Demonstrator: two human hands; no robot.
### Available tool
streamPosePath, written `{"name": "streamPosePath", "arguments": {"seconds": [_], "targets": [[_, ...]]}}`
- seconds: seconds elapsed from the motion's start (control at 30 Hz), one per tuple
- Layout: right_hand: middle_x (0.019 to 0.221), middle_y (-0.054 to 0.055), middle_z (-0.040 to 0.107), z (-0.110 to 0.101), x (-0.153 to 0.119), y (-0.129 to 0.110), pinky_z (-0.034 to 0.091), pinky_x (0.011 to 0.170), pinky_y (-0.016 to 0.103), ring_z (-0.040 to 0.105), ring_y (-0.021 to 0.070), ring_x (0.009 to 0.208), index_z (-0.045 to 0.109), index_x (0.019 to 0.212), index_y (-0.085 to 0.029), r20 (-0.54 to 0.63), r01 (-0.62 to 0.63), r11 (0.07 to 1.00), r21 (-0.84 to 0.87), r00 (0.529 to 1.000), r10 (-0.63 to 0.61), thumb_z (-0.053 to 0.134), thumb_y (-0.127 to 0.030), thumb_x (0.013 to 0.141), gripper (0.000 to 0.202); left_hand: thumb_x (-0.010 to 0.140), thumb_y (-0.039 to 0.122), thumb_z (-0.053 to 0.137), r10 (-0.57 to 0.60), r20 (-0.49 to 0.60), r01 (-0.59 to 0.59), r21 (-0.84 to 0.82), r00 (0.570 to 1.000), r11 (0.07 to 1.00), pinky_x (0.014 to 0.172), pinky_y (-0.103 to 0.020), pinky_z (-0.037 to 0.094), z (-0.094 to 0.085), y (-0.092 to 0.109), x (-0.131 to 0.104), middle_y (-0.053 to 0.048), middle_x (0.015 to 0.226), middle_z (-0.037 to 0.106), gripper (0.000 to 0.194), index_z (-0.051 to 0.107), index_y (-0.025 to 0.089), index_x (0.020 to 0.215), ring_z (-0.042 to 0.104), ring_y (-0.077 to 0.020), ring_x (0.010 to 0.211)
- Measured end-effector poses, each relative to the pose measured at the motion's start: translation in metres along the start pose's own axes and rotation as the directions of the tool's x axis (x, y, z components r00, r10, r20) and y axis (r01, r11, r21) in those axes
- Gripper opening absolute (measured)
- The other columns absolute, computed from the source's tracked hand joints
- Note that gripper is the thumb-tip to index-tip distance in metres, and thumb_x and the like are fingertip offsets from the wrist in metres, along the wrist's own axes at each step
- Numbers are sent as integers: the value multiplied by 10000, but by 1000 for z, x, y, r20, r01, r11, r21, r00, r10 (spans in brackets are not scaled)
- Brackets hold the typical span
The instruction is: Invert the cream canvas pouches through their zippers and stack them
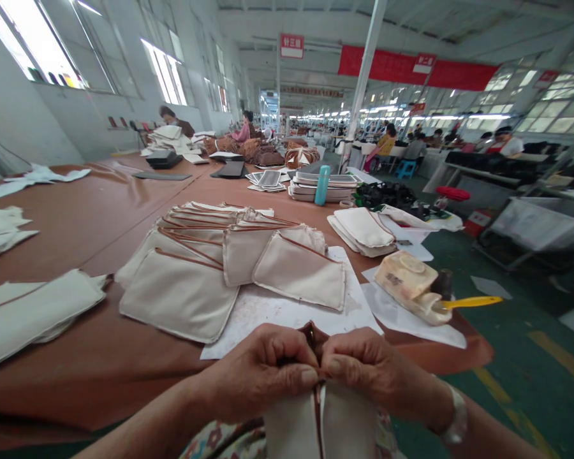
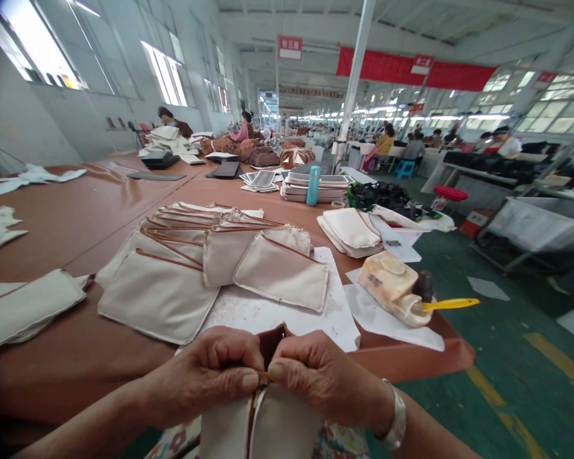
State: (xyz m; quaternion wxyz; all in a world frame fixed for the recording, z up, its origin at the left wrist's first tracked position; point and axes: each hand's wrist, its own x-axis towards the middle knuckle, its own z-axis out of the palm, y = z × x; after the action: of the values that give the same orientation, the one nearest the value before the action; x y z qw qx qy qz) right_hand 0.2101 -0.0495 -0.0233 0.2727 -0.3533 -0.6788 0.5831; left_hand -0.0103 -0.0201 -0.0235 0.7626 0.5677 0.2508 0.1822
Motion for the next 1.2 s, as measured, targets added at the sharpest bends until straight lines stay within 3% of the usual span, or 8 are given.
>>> {"name": "streamPosePath", "arguments": {"seconds": [0.13,0.27,0.43,0.7,0.9,1.0,1.13,1.2], "targets": [[687,-25,419,9,-4,7,299,573,245,378,125,640,452,704,-191,-81,121,985,-126,988,-132,457,-473,979,394,796,429,747,20,-16,-21,-110,1000,994,479,-194,259,7,-5,3,20,644,478,358,597,110,736,356,-63,529],[689,-21,435,11,-8,12,326,602,249,401,134,656,448,701,-195,-107,158,985,-72,980,-165,467,-463,975,383,722,444,809,57,35,-51,-156,998,986,536,-196,296,4,-5,4,7,686,511,393,597,114,697,399,-79,589],[716,-14,447,3,-13,9,295,584,241,385,130,668,507,734,-181,-72,137,990,28,988,-134,501,-456,970,363,817,661,605,-50,40,43,144,998,989,605,-226,344,-12,17,-8,-41,748,572,589,708,84,873,449,-133,675],[672,-12,464,-12,-20,15,281,565,241,376,122,627,579,709,-149,-120,104,974,203,990,-80,647,-485,877,382,793,545,683,-198,35,156,492,980,856,572,-186,336,-39,19,-21,30,668,508,411,715,138,841,408,-112,631],[899,59,591,-32,-5,-21,413,704,288,528,189,796,686,964,-148,103,133,981,-143,988,-119,465,-632,928,533,889,391,593,48,23,-50,700,999,712,549,-188,287,2,47,-14,44,635,428,303,644,148,715,362,-102,616],[754,-9,513,-20,5,-44,383,637,250,451,146,694,647,822,-164,254,188,941,-280,960,-117,520,-598,917,462,883,410,603,39,34,-52,729,999,682,514,-191,263,15,72,-10,44,622,399,319,634,143,712,347,-100,604],[709,-15,480,-22,-2,-46,368,613,253,451,142,660,570,661,-173,235,223,930,-293,959,-156,590,-467,919,391,852,538,613,-225,111,92,674,968,733,502,-196,293,-25,84,-22,30,623,433,423,623,136,719,368,-107,584],[760,17,537,-37,-10,-33,407,675,289,517,182,731,598,676,-175,178,218,931,-293,969,-171,572,-436,933,367,827,584,616,-251,60,160,626,966,764,466,-209,253,-52,77,-34,34,585,400,472,598,138,670,330,-102,542]]}}
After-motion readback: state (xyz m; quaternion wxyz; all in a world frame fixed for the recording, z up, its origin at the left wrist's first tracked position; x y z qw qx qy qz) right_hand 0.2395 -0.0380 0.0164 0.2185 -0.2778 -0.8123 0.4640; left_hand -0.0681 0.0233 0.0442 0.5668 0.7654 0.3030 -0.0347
